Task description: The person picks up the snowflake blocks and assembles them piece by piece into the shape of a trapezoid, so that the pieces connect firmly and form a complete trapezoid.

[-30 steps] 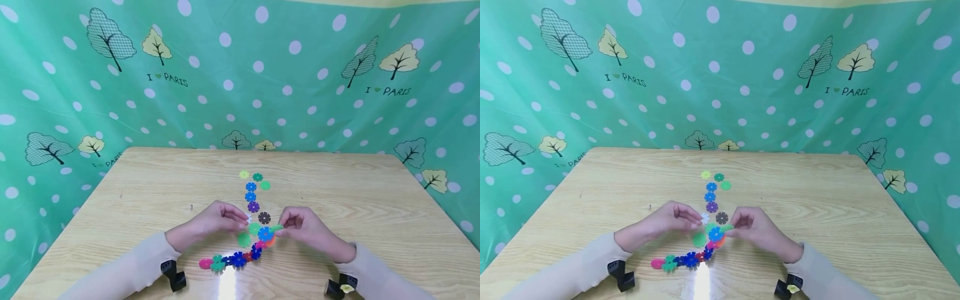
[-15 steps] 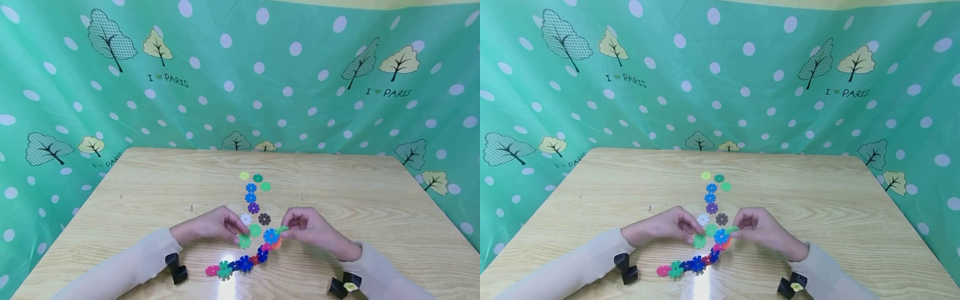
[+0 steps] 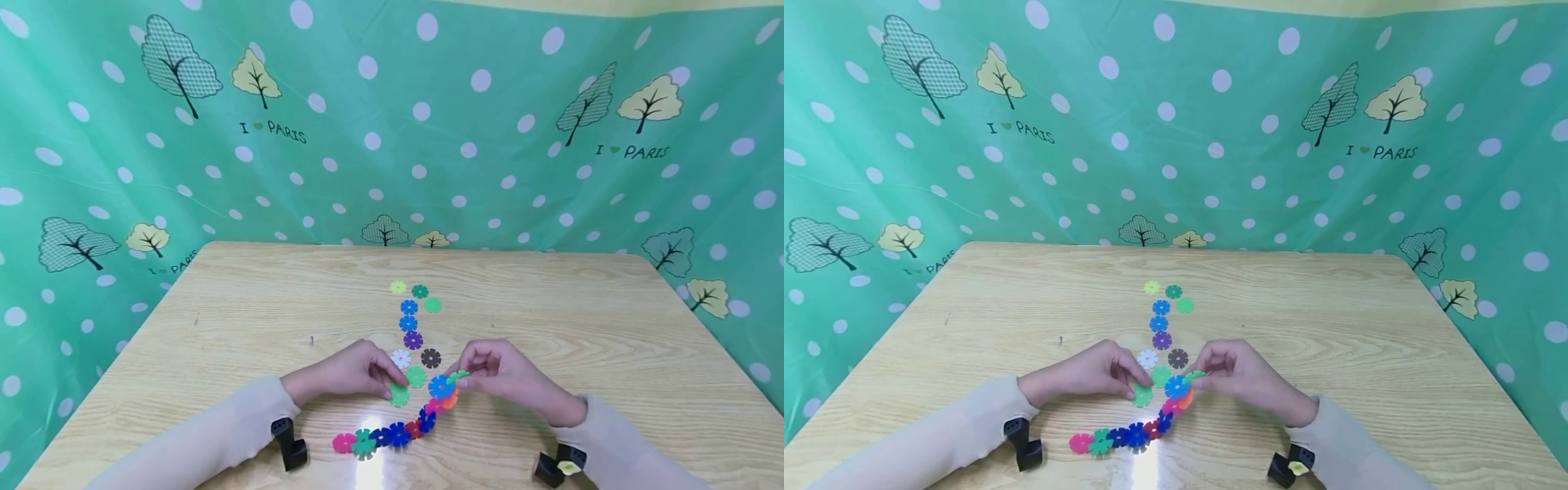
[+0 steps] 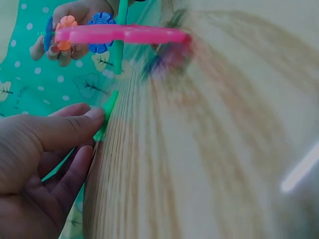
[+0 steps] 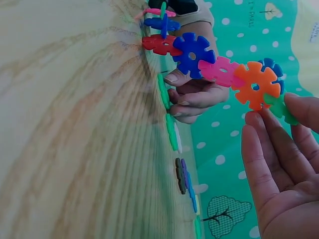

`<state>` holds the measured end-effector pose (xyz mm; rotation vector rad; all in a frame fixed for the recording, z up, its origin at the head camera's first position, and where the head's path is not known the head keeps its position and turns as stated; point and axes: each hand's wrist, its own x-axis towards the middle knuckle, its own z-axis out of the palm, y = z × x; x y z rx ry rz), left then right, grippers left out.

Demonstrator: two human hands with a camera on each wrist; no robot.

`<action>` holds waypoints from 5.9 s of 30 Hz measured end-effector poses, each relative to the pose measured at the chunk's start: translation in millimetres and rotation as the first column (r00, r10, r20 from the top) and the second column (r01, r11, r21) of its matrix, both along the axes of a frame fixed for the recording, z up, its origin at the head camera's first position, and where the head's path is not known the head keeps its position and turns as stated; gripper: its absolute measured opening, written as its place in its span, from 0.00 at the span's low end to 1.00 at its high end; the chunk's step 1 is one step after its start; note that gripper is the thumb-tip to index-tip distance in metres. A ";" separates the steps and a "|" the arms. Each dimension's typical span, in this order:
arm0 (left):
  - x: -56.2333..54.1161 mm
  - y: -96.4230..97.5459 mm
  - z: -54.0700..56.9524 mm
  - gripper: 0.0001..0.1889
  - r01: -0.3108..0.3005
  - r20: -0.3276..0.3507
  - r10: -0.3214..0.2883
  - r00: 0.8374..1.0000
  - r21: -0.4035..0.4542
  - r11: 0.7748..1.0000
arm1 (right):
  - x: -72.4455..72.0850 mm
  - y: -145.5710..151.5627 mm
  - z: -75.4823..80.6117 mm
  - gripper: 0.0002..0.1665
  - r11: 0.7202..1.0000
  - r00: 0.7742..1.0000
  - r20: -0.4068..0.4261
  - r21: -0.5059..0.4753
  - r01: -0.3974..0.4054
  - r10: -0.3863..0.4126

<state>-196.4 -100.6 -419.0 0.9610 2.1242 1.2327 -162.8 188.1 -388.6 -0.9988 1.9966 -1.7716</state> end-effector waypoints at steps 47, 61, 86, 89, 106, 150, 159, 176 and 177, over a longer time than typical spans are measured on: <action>14.8 -5.7 36.2 0.07 -0.223 -0.074 0.224 0.972 0.020 0.975 | 3.1 -3.4 -5.1 0.06 0.957 0.966 -0.048 0.131 0.258 -0.254; 46.5 17.4 46.6 0.08 -0.303 0.003 0.307 0.952 0.158 0.940 | 4.0 -4.8 -3.0 0.06 0.951 0.959 -0.020 0.128 0.282 -0.282; 46.4 30.7 43.5 0.05 -0.277 -0.136 0.310 0.941 0.217 0.936 | 4.4 -5.6 -4.7 0.04 0.957 0.963 -0.028 0.108 0.271 -0.269; 45.8 31.4 43.4 0.05 -0.288 -0.145 0.323 0.935 0.220 0.932 | 4.6 -7.0 -4.5 0.05 0.953 0.960 -0.022 0.116 0.279 -0.278; 42.6 34.1 44.7 0.05 -0.316 -0.180 0.354 0.918 0.208 0.926 | 7.7 -19.2 -3.7 0.21 0.933 0.955 0.060 0.239 0.268 -0.290; 53.5 46.0 35.2 0.04 -0.365 -0.265 0.465 0.845 0.351 0.862 | 11.1 -29.5 -3.8 0.17 0.911 0.932 0.058 0.241 0.334 -0.357; 54.9 47.0 35.0 0.03 -0.338 -0.314 0.462 0.829 0.377 0.863 | 11.3 -27.9 -1.2 0.18 0.914 0.936 0.056 0.246 0.324 -0.347; 47.6 44.8 39.1 0.05 -0.317 -0.221 0.402 0.888 0.338 0.886 | 10.9 -24.8 -1.7 0.17 0.919 0.946 0.013 0.241 0.312 -0.324; 46.8 44.3 39.9 0.06 -0.324 -0.191 0.400 0.897 0.332 0.886 | 10.7 -24.4 -2.0 0.17 0.919 0.946 0.011 0.241 0.311 -0.323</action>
